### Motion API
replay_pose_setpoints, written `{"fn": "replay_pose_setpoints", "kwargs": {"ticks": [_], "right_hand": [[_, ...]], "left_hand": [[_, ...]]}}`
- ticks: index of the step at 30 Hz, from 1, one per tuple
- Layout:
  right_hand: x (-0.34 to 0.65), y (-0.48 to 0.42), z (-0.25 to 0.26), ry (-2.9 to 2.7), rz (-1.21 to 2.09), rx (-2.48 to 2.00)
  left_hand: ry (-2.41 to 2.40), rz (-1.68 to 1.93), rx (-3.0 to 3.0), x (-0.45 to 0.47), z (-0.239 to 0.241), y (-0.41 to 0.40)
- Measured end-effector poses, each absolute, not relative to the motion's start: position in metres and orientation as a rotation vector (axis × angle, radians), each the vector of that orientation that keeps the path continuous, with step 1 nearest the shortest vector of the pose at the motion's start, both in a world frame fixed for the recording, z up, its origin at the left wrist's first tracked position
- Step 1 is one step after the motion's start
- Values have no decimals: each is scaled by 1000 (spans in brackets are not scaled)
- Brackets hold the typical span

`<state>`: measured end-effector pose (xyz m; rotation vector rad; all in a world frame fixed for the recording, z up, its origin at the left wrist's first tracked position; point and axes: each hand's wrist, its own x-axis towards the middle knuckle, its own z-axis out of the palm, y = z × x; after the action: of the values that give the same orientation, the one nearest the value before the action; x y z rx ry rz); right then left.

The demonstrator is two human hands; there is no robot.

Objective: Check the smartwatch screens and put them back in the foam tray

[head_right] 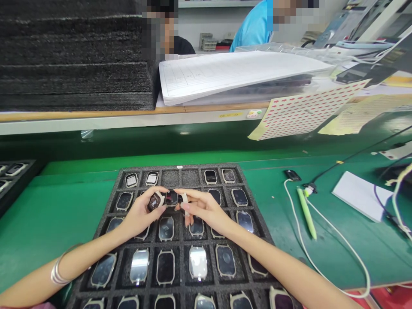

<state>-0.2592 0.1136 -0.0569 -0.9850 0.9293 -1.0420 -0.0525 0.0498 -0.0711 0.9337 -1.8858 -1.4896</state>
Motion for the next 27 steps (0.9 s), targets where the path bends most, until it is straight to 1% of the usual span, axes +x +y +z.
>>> {"fn": "replay_pose_setpoints", "kwargs": {"ticks": [2, 7, 11, 16, 27], "right_hand": [[-258, 114, -57, 913, -1053, -941], [-257, 114, -59, 896, -1028, -825], [-258, 114, -62, 953, -1023, -885], [-260, 113, -62, 977, -1067, -942], [-262, 116, -56, 921, -1062, -930]], "left_hand": [[-1785, -1603, 934, -54, -72, 50], [-1407, -2032, 807, -55, -65, 52], [-1123, -2204, 761, -54, -60, 53], [-1094, -2238, 778, -53, -67, 51], [-1265, -2151, 694, -49, -80, 52]]}}
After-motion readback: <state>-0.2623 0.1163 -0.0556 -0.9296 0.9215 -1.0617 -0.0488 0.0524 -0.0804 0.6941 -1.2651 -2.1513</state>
